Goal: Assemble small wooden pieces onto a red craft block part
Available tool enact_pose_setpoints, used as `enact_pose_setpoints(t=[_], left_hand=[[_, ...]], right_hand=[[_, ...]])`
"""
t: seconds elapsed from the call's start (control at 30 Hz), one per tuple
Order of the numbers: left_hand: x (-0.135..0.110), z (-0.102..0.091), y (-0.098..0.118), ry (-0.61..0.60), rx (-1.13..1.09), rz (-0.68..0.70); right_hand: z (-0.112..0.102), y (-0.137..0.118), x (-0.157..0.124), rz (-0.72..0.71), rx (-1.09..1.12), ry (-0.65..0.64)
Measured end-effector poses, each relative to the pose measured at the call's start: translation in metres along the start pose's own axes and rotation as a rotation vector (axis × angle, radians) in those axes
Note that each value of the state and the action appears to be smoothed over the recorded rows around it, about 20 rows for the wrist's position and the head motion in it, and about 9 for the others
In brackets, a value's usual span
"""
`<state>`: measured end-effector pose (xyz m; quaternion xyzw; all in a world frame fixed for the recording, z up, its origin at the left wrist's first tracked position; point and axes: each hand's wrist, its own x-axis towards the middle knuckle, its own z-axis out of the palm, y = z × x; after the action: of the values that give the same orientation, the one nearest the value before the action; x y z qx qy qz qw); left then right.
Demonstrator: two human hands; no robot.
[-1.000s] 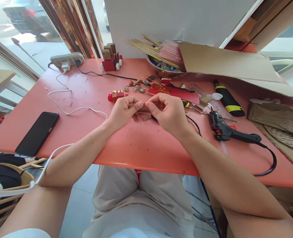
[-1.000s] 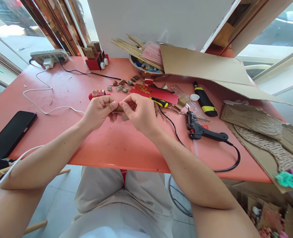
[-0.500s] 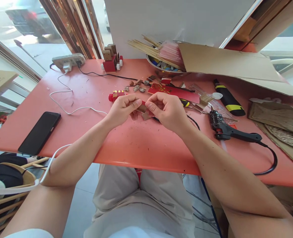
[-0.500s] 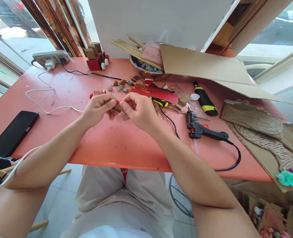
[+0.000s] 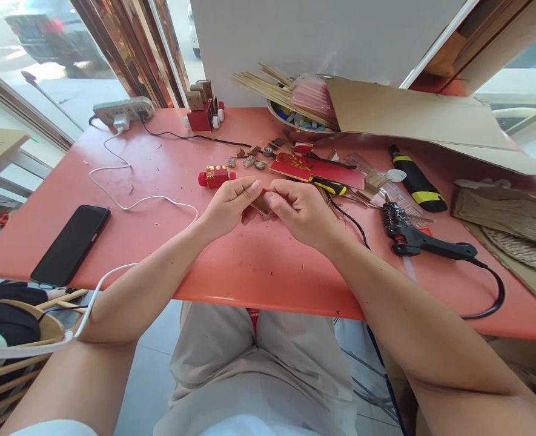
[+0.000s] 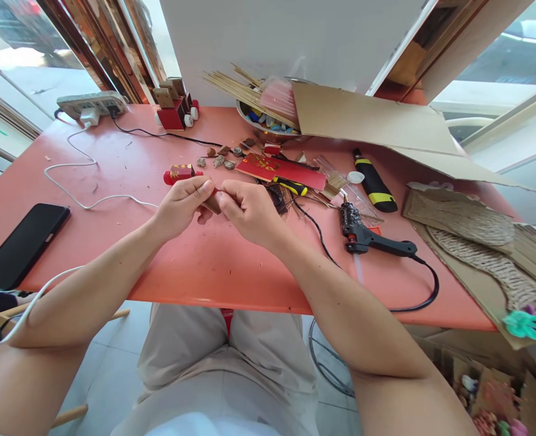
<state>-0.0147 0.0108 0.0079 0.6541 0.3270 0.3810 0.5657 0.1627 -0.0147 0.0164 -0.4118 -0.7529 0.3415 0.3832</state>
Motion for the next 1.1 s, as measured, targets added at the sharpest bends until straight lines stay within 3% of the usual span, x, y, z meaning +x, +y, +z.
enact_pose_setpoints(t=[0.2, 0.47, 0.7, 0.97, 1.1], left_hand=[[-0.002, -0.003, 0.006, -0.003, 0.096, 0.033], [-0.003, 0.005, 0.008, 0.015, 0.008, 0.058], [-0.001, 0.000, -0.001, 0.015, -0.088, -0.008], [-0.001, -0.003, -0.002, 0.142, -0.166, -0.116], [-0.001, -0.002, -0.001, 0.124, -0.211, -0.126]], right_hand=[[0.001, 0.003, 0.001, -0.019, 0.197, -0.125], [0.010, -0.002, -0.001, -0.061, 0.128, 0.016], [0.001, 0.005, 0.002, 0.027, -0.019, 0.123], [-0.010, 0.009, 0.001, 0.015, 0.058, 0.061], [-0.012, 0.008, 0.003, 0.021, 0.181, 0.003]])
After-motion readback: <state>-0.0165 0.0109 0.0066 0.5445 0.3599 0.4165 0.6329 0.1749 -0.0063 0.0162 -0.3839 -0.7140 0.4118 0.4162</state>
